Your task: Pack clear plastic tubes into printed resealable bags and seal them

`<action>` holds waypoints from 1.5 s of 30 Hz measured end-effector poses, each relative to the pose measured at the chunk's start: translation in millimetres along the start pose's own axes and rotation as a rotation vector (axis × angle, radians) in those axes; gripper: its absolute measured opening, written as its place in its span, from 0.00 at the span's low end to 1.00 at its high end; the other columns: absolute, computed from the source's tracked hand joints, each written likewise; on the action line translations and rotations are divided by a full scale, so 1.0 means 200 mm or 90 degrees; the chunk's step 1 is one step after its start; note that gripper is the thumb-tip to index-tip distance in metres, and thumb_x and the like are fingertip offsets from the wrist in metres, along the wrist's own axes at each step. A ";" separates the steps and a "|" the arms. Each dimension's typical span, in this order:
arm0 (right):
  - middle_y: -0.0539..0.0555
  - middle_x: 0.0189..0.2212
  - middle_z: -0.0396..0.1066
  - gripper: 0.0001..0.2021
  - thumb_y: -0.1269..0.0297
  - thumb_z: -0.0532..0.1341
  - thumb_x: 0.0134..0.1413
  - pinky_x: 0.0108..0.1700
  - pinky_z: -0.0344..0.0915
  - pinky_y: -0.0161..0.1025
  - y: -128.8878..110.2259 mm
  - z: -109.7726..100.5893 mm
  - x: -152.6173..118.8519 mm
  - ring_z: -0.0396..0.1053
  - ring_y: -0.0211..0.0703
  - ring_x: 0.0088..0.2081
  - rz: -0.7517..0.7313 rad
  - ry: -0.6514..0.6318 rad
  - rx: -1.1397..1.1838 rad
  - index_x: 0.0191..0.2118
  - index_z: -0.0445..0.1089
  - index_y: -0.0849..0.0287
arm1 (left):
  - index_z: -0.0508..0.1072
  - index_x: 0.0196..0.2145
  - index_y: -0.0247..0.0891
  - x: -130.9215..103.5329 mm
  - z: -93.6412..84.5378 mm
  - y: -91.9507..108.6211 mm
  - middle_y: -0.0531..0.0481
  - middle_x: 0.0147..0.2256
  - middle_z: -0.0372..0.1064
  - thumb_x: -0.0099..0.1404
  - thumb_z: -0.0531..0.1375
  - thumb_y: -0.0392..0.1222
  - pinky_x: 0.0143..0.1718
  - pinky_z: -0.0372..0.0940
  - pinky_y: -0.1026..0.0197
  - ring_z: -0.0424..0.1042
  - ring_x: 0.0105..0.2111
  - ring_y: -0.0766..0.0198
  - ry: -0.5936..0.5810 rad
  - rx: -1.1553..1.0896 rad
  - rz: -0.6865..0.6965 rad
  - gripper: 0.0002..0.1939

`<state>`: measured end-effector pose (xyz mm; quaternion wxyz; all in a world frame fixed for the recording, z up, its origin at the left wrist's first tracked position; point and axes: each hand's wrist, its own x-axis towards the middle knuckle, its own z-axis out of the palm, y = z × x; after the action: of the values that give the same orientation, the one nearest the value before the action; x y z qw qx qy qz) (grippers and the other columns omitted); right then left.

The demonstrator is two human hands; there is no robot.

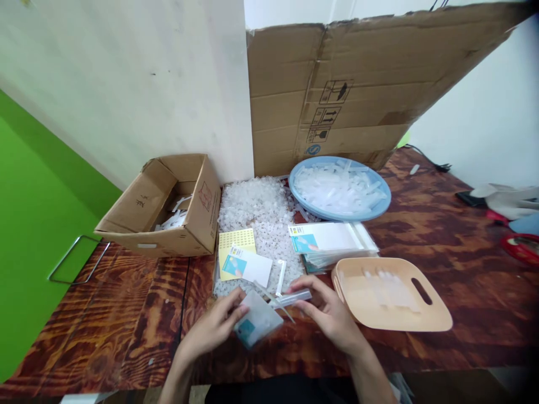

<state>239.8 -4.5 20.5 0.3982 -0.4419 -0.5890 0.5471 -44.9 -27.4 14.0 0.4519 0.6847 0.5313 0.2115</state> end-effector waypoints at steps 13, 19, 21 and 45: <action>0.56 0.41 0.79 0.06 0.61 0.62 0.63 0.41 0.73 0.43 0.04 0.19 0.13 0.77 0.48 0.38 -0.092 0.062 0.113 0.43 0.71 0.53 | 0.73 0.47 0.39 0.03 0.07 0.05 0.48 0.35 0.72 0.69 0.58 0.56 0.32 0.64 0.65 0.70 0.32 0.62 0.011 -0.363 -0.084 0.18; 0.53 0.55 0.72 0.21 0.77 0.52 0.59 0.59 0.62 0.48 0.05 0.13 0.15 0.68 0.50 0.57 -0.127 -0.144 -0.060 0.38 0.82 0.51 | 0.73 0.43 0.40 0.06 0.08 0.05 0.49 0.34 0.70 0.68 0.59 0.58 0.31 0.63 0.65 0.69 0.32 0.62 0.010 -0.397 -0.092 0.19; 0.53 0.54 0.72 0.24 0.80 0.52 0.53 0.59 0.63 0.48 0.05 0.11 0.16 0.69 0.50 0.56 -0.108 -0.157 -0.071 0.38 0.83 0.50 | 0.73 0.43 0.40 0.07 0.08 0.04 0.48 0.35 0.70 0.67 0.60 0.59 0.32 0.63 0.64 0.69 0.33 0.62 0.017 -0.385 -0.094 0.20; 0.58 0.41 0.78 0.13 0.53 0.62 0.62 0.47 0.70 0.45 -0.02 0.24 0.26 0.75 0.53 0.44 -0.044 0.246 -0.016 0.42 0.72 0.57 | 0.72 0.56 0.41 0.16 0.16 0.36 0.40 0.49 0.74 0.71 0.55 0.32 0.49 0.72 0.51 0.74 0.48 0.53 0.282 0.246 0.325 0.18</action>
<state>179.1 31.1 19.6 0.5167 -0.5231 -0.5232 0.4308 29.7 -11.7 53.0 0.1221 0.8052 0.4585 0.3557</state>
